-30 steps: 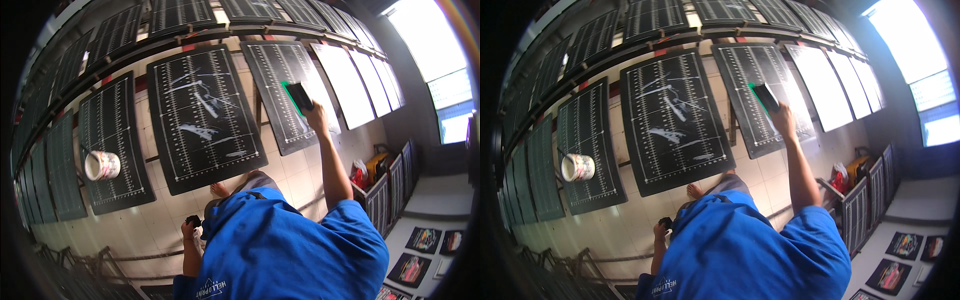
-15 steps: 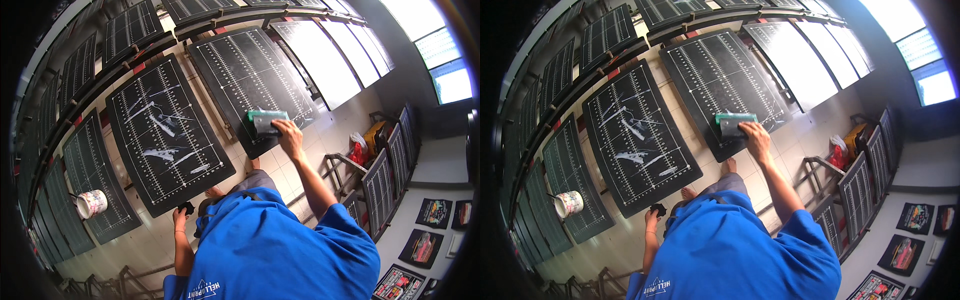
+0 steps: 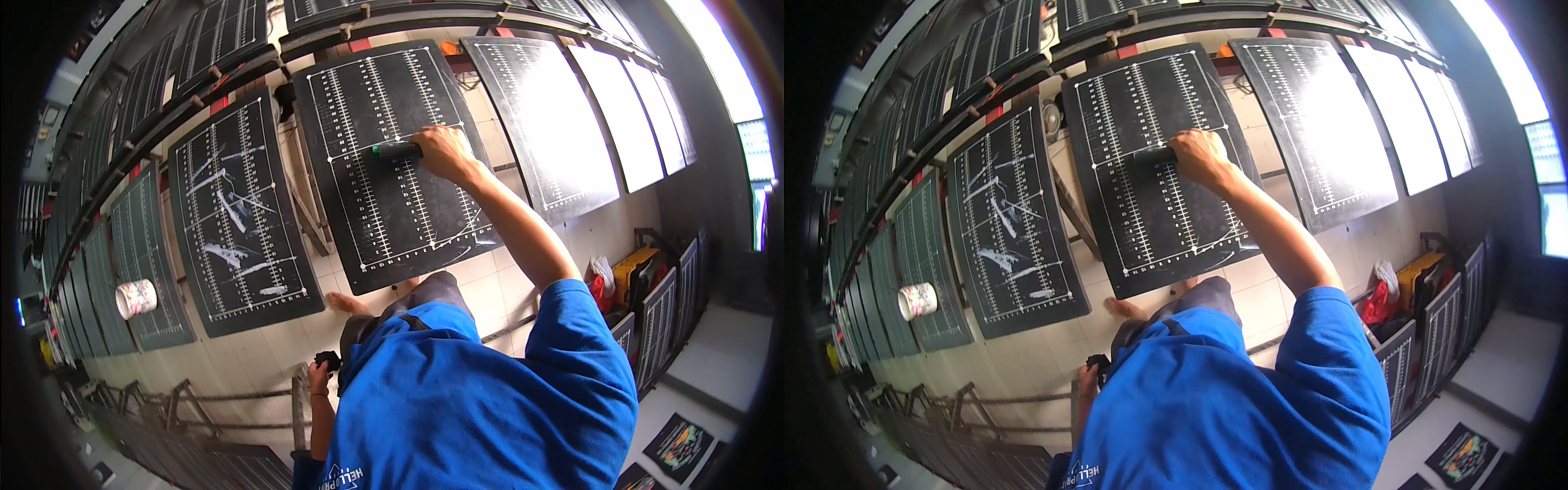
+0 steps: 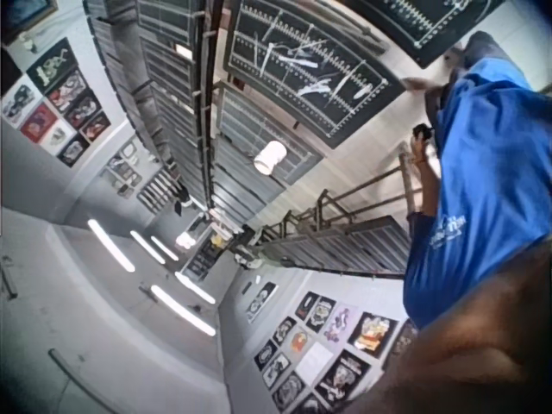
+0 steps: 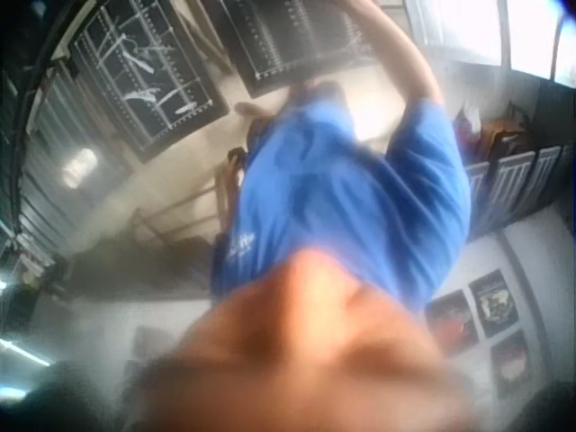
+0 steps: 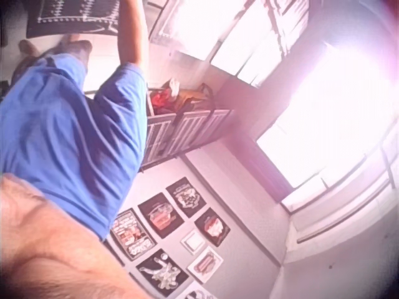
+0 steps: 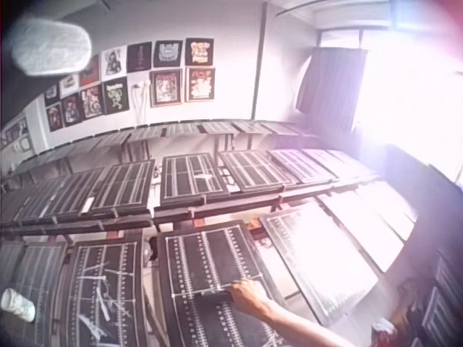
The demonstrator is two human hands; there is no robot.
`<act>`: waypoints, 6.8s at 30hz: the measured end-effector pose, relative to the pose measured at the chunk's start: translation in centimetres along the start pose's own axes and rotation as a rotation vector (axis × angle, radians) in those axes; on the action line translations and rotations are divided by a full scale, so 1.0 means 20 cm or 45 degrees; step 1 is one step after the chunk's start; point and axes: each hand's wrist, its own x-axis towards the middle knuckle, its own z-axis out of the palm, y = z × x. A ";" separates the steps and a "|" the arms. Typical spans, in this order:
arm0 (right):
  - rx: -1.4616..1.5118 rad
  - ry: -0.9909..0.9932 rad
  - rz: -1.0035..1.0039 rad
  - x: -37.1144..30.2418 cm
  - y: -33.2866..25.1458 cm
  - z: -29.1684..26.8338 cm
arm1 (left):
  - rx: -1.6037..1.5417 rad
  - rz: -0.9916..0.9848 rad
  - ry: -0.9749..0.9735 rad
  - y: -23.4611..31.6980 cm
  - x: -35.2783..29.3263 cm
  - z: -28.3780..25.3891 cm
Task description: The person scoops white ink from a bucket using a spatula and applies it to a screen printing frame. They then use a green squeegee to spread the ink evenly across the screen's surface, repeating the process on multiple frames.
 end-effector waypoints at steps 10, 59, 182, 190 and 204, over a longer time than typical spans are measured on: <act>0.024 0.174 -0.106 0.30 0.18 0.03 | 0.127 -0.087 0.193 0.01 -0.35 0.34; 1.649 -0.276 0.730 -0.31 -1.03 0.02 | -0.834 0.152 -0.818 0.74 0.00 0.95; -0.277 0.169 -0.079 0.74 1.01 0.06 | -0.490 -0.175 0.350 0.05 -0.90 1.38; 0.122 -0.312 -0.367 -0.51 0.41 -0.19 | -0.590 -0.146 0.327 -0.06 -0.76 1.39; -0.356 0.145 -0.150 0.85 0.50 0.18 | -0.304 -0.302 0.203 -0.24 -0.81 1.09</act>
